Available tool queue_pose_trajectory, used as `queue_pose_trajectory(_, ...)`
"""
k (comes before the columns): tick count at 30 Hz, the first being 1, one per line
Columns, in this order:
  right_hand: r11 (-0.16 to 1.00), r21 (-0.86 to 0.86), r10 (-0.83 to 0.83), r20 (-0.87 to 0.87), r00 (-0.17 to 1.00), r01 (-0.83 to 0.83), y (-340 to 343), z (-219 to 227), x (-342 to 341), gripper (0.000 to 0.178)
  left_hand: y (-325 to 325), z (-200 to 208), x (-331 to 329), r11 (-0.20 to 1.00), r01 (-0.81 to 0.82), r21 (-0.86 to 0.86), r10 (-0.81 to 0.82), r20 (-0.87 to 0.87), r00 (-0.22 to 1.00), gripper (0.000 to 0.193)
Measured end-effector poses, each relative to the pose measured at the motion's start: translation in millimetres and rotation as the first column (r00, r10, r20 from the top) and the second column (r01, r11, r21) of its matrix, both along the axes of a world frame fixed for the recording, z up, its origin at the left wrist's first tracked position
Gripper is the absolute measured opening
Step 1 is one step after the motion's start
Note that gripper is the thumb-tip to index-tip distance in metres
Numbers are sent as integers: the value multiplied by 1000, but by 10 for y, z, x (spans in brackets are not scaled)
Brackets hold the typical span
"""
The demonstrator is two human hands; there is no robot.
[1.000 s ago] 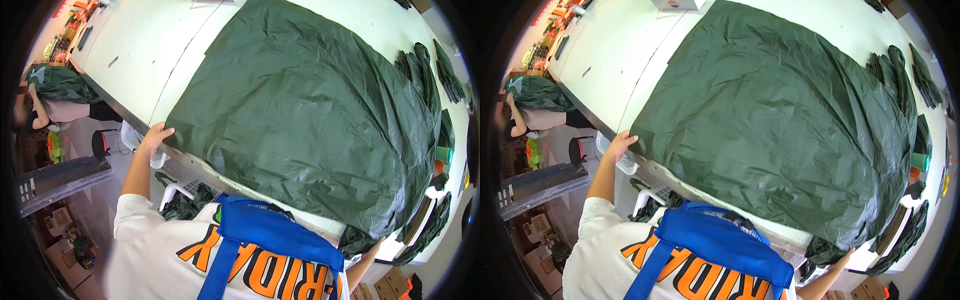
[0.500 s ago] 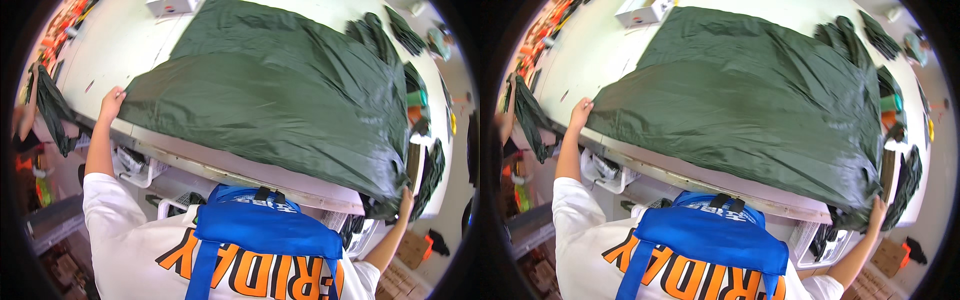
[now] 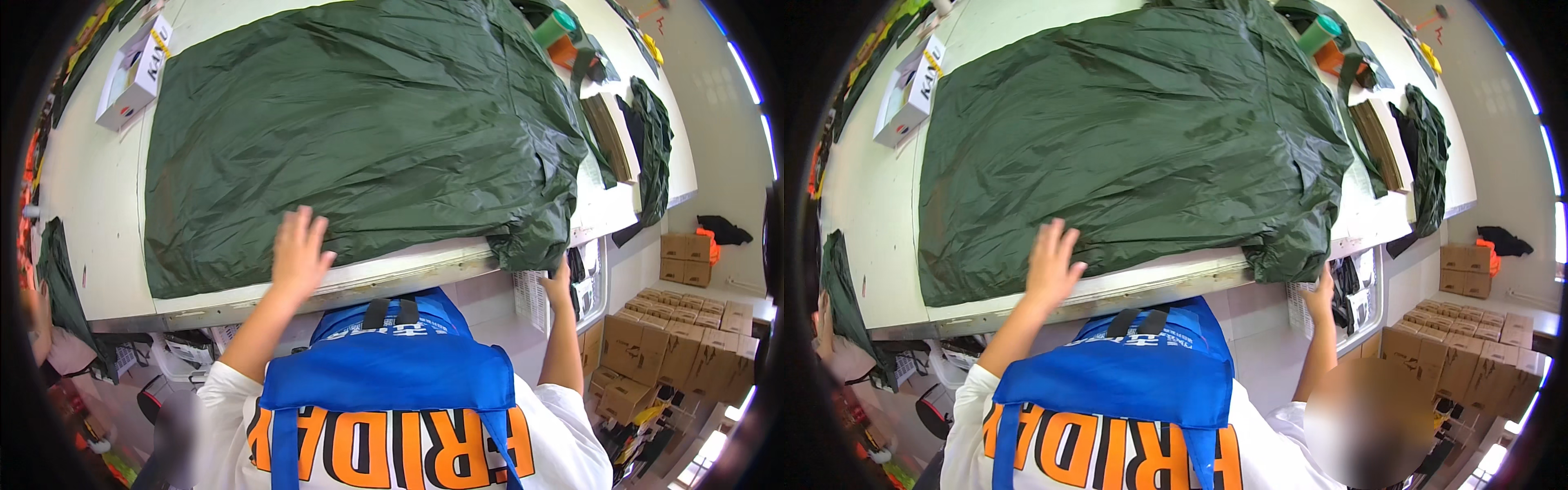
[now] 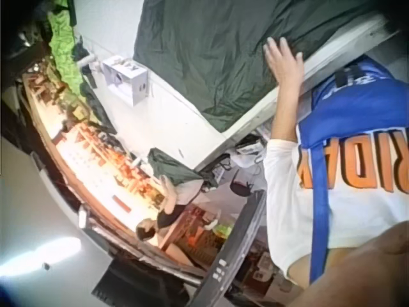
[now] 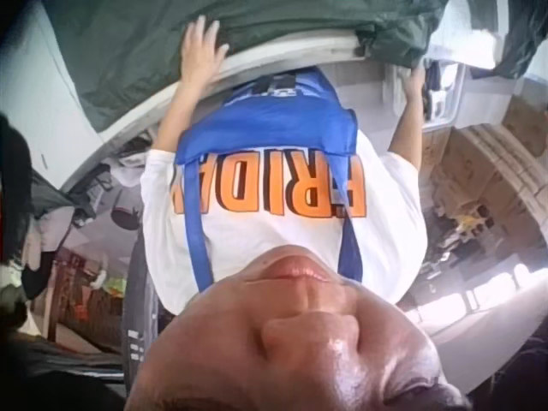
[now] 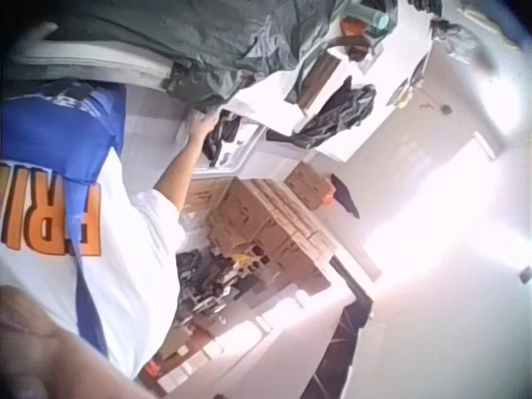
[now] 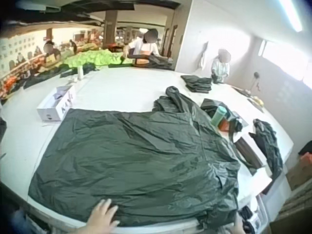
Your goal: The person folds a dark green jacket on a white workbench. They smooth the fabric, fold the sleeves inward, fold the body in half, and then fold it again into a compact rectangle before placing it on a stack.
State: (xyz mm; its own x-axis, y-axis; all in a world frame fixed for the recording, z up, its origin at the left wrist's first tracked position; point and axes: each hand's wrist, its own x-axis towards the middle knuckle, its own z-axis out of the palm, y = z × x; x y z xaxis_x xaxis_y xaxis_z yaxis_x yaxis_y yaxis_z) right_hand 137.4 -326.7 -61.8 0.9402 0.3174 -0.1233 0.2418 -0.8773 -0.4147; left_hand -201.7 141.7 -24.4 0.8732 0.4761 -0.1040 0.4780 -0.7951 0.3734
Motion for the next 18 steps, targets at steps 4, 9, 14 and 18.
queue_pose_trajectory(4,890,437,178,-73,981,-129,530,-1,42,70,-845,104,867,665,371,-648,-249,276,928,54)
queue_pose_trajectory(9,798,602,306,-363,880,-29,912,347,294,57,-1370,380,1968,899,373,-228,-189,565,803,51)
queue_pose_trajectory(14,727,421,577,54,815,-543,1202,373,399,51,-1369,170,2353,947,302,-108,-259,298,919,58)
queue_pose_trajectory(18,645,427,670,84,738,-634,1287,369,499,36,-1385,106,2422,952,304,-43,-291,184,939,55)
